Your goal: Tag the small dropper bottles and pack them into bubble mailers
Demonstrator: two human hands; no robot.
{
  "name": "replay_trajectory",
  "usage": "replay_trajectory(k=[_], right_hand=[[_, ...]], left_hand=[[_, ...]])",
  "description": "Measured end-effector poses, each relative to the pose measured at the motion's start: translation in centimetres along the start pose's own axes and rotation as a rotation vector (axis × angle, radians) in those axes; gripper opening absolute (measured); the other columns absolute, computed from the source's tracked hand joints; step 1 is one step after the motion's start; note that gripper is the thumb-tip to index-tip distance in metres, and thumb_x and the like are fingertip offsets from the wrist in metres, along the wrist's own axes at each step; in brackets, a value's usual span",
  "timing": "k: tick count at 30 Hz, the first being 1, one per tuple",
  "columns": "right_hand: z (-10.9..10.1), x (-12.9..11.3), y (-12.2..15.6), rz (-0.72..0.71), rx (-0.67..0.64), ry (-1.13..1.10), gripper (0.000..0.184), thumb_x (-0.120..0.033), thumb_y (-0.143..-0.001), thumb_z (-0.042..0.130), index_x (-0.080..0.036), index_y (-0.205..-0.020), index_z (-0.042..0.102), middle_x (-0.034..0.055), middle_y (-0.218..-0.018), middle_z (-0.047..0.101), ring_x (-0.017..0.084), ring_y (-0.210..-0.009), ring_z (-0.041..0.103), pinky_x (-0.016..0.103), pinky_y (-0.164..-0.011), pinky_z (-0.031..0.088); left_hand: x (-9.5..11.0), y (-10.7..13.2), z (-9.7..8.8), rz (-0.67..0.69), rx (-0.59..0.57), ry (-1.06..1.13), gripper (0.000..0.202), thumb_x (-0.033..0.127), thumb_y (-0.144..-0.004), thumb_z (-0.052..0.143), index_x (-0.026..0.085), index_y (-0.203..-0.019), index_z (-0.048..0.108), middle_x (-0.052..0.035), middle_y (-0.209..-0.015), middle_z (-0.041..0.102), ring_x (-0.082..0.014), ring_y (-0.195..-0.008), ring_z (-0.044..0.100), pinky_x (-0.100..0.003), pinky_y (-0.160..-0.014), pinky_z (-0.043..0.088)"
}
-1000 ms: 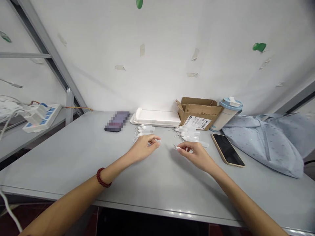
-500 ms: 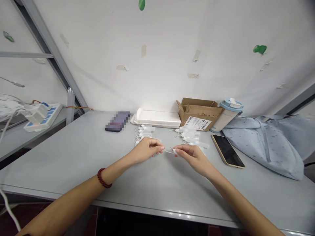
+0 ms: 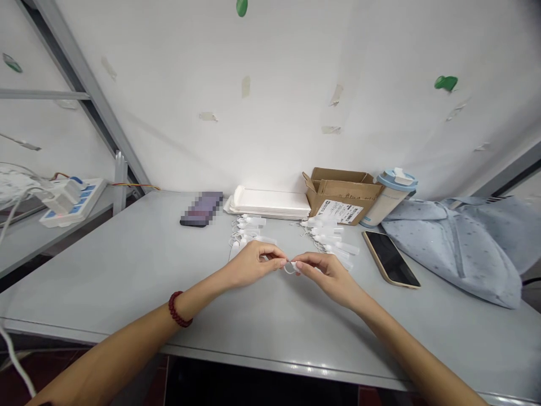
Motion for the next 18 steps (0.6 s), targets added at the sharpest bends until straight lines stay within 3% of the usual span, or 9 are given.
replay_trajectory(k=[18], right_hand=[[-0.06,-0.29,0.07,0.001,0.011,-0.013,0.03,-0.039,-0.086,0.048,-0.02,-0.091,0.069,0.0033,-0.079,0.069,0.017,-0.077,0.061,0.029,-0.071,0.046]], left_hand=[[0.39,0.15,-0.05,0.027,-0.023,-0.042,0.021,0.031,-0.08,0.054,0.016,-0.084,0.068,-0.0028,-0.082,0.066,-0.0135,-0.073,0.055,-0.021,-0.062,0.04]])
Point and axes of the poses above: each hand's wrist, its own y-axis away from the middle knuckle, its own z-axis out of the palm, x = y × z, the point moved 7 cm from there along -y, towards the middle knuckle
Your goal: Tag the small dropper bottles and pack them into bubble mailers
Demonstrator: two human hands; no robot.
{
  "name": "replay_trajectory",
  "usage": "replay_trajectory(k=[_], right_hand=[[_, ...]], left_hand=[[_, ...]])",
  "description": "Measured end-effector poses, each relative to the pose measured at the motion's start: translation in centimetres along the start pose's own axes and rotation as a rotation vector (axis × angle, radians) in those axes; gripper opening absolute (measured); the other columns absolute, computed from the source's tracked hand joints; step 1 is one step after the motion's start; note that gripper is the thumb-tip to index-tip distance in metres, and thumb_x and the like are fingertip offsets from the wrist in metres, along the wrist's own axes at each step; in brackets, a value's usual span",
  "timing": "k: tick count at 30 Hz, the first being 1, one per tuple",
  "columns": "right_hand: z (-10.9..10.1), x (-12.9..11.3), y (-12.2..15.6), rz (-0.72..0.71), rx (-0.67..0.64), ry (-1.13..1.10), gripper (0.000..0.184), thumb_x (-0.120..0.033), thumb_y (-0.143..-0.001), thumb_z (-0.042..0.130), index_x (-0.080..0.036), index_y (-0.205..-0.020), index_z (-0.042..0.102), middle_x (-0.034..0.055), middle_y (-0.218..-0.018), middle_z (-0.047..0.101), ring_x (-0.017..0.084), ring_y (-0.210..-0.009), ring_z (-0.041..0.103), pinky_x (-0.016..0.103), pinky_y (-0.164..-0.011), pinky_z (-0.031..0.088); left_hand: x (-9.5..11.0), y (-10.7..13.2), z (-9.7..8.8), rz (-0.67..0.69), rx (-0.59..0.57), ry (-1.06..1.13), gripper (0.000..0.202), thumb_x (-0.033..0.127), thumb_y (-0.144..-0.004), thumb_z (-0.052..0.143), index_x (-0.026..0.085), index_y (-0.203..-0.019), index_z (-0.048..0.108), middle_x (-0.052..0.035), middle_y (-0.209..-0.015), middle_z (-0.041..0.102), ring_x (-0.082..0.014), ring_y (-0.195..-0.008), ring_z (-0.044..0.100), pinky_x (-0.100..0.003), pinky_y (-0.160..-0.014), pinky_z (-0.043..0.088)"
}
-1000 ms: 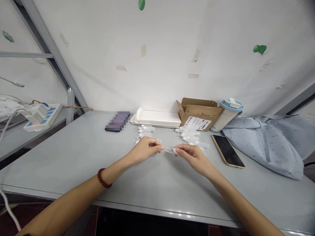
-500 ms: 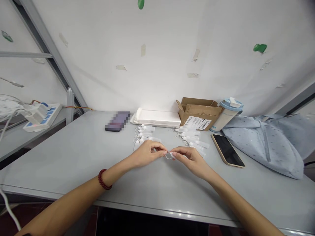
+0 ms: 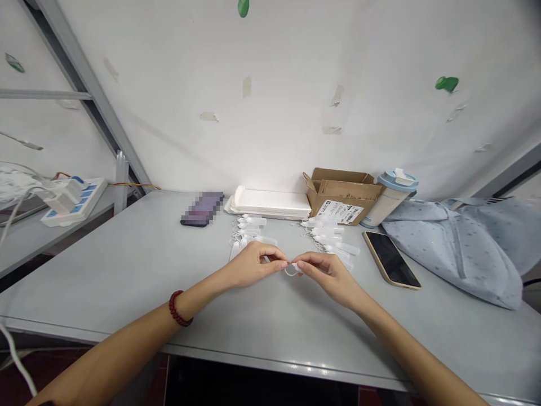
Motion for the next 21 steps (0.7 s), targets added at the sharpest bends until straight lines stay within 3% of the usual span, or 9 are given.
replay_trajectory(k=[21], right_hand=[[0.13,0.01,-0.05,0.01,-0.006,-0.017,0.031,-0.041,-0.086,0.047,-0.02,-0.09,0.069,0.0036,-0.08,0.068,0.017,-0.078,0.061,0.03,-0.074,0.046]], left_hand=[[0.12,0.14,0.11,-0.017,-0.014,-0.001,0.021,0.032,-0.08,0.054,0.015,-0.082,0.068,-0.0029,-0.078,0.064,-0.0127,-0.069,0.054,-0.021,-0.061,0.041]])
Point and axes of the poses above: each hand's wrist, its own y-axis away from the middle knuckle, its own z-axis out of the palm, x = y × z, the point moved 7 cm from there along -y, towards the middle knuckle
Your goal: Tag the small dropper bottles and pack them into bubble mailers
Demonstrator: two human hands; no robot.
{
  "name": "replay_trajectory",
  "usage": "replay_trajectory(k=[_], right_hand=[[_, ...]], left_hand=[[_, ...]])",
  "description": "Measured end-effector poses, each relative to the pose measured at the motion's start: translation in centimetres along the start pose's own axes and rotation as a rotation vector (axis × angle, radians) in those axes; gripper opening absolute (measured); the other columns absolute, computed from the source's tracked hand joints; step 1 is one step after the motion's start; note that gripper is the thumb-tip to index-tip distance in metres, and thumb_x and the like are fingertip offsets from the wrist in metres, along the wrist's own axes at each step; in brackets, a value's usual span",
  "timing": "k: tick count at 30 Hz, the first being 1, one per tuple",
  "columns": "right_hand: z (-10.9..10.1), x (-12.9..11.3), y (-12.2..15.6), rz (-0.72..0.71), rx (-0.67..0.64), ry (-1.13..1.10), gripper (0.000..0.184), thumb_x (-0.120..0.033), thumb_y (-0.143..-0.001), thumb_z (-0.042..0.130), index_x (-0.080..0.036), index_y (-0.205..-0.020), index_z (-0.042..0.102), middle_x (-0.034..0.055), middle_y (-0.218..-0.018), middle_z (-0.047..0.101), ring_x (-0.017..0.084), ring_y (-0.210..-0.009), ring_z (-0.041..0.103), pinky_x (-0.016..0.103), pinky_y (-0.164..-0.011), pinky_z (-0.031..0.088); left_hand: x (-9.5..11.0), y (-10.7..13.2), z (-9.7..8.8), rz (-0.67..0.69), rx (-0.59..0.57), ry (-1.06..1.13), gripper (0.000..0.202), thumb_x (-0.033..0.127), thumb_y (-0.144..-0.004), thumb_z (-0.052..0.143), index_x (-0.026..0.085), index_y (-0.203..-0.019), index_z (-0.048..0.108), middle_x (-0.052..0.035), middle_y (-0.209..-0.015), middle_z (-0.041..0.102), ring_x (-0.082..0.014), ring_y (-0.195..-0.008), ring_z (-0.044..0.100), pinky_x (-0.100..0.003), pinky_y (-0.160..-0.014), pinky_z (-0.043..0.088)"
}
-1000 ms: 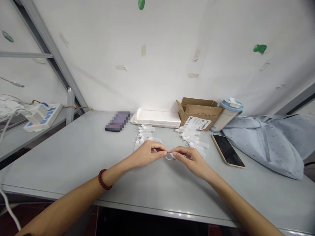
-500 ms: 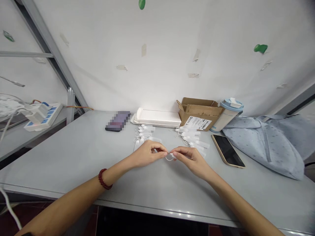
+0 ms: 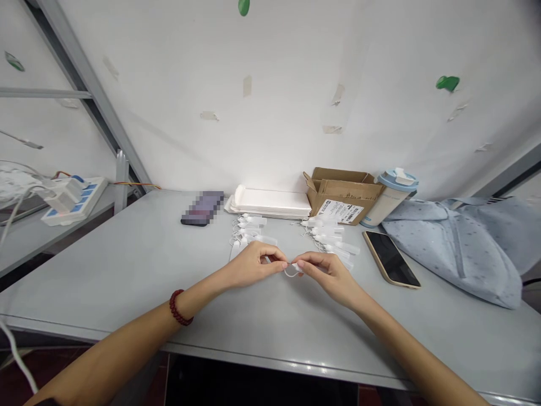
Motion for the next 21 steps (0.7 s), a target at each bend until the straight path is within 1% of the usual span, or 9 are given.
replay_trajectory(k=[13,17,21], right_hand=[[-0.07,0.22,0.09,-0.023,0.004,-0.022,0.032,-0.042,-0.087,0.047,-0.019,-0.09,0.069,0.0036,-0.081,0.068,0.016,-0.078,0.06,0.029,-0.074,0.046],[-0.2,0.13,0.1,-0.025,0.015,-0.015,0.033,-0.043,-0.087,0.046,-0.02,-0.09,0.069,0.0031,-0.079,0.068,0.016,-0.077,0.06,0.029,-0.073,0.046],[-0.1,0.19,0.06,-0.017,-0.001,-0.019,0.033,-0.043,-0.087,0.046,-0.02,-0.091,0.069,0.0035,-0.08,0.068,0.017,-0.078,0.061,0.029,-0.073,0.047]], left_hand=[[-0.03,0.02,0.22,-0.004,-0.01,0.042,0.022,0.032,-0.079,0.056,0.014,-0.082,0.068,-0.0035,-0.079,0.065,-0.0135,-0.072,0.055,-0.022,-0.064,0.042],[-0.05,0.07,0.24,-0.011,-0.014,0.045,0.022,0.033,-0.079,0.055,0.015,-0.082,0.067,-0.0034,-0.078,0.064,-0.0131,-0.07,0.054,-0.022,-0.063,0.042],[-0.04,0.05,0.16,-0.009,-0.006,0.028,0.021,0.033,-0.079,0.055,0.015,-0.081,0.067,-0.003,-0.078,0.064,-0.013,-0.07,0.054,-0.022,-0.062,0.041]])
Point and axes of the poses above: each hand's wrist, its own y-axis away from the middle knuckle, its own z-axis out of the palm, x = y × z, the point moved 7 cm from there along -y, towards the middle knuckle
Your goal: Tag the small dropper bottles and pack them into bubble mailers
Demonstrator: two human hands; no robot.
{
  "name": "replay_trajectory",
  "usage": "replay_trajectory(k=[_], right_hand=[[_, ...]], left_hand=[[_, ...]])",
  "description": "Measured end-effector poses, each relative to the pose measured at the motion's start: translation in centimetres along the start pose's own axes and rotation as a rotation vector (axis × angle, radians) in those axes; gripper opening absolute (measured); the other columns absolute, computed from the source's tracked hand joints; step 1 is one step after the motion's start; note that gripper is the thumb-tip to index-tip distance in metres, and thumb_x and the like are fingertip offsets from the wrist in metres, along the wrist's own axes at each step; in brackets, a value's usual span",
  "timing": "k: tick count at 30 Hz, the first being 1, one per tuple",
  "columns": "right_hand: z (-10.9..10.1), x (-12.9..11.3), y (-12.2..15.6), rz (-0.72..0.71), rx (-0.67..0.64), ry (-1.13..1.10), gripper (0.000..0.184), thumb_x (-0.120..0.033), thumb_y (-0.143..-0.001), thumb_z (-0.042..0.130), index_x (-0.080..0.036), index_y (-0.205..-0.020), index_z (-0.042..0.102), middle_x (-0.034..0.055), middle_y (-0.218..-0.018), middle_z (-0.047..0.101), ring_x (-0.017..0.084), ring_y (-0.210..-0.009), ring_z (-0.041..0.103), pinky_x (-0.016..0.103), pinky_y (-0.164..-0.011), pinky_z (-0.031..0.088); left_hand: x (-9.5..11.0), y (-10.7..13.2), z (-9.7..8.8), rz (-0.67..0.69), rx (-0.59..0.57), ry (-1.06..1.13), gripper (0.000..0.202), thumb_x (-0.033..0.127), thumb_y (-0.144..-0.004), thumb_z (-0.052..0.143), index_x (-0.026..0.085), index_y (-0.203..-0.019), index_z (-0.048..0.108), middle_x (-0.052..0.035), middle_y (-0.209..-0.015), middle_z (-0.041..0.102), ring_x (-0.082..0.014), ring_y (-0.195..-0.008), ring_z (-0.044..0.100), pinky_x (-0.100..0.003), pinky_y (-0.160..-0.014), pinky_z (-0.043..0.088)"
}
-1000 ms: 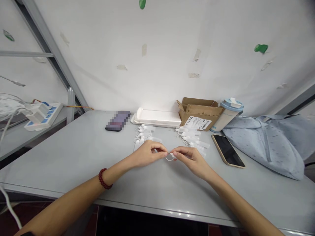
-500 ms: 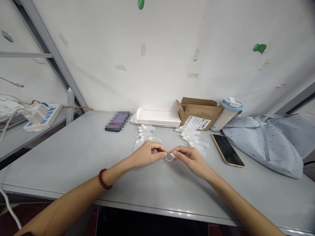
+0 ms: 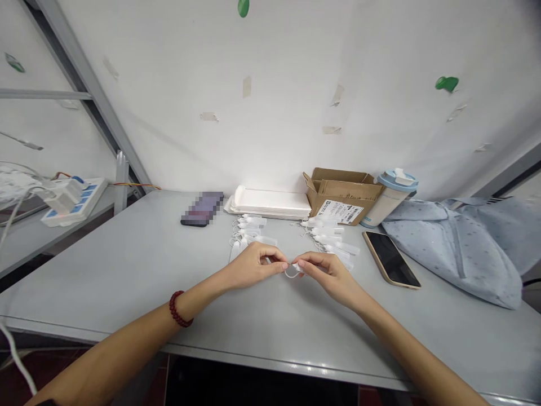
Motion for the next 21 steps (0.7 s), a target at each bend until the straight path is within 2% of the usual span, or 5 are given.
replay_trajectory(k=[6,11,21], right_hand=[[0.23,0.12,-0.04,-0.004,-0.015,-0.01,0.028,-0.039,-0.086,0.049,-0.021,-0.091,0.069,0.0033,-0.085,0.069,0.017,-0.081,0.062,0.029,-0.074,0.047],[0.67,0.38,0.04,-0.006,-0.041,-0.012,0.026,-0.037,-0.085,0.05,-0.02,-0.091,0.069,0.003,-0.083,0.069,0.016,-0.079,0.061,0.028,-0.071,0.047],[-0.16,-0.16,0.02,-0.02,0.018,0.004,0.028,-0.039,-0.085,0.05,-0.019,-0.085,0.069,0.0032,-0.079,0.068,0.016,-0.076,0.061,0.028,-0.071,0.047]], left_hand=[[0.3,-0.02,0.05,0.027,0.015,-0.074,0.019,0.029,-0.079,0.054,0.016,-0.079,0.068,-0.0024,-0.076,0.066,-0.0121,-0.066,0.054,-0.021,-0.058,0.039],[0.59,0.09,0.33,0.082,0.019,-0.151,0.019,0.025,-0.081,0.053,0.016,-0.08,0.069,-0.0023,-0.077,0.067,-0.013,-0.071,0.056,-0.021,-0.062,0.04],[0.72,0.1,-0.11,0.074,0.04,-0.119,0.017,0.024,-0.08,0.054,0.016,-0.079,0.068,-0.0017,-0.076,0.066,-0.0123,-0.071,0.056,-0.021,-0.061,0.039]])
Point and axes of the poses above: each hand's wrist, its own y-axis away from the middle knuckle, its own z-axis out of the palm, x = y × z, the point moved 7 cm from there along -y, towards the middle knuckle
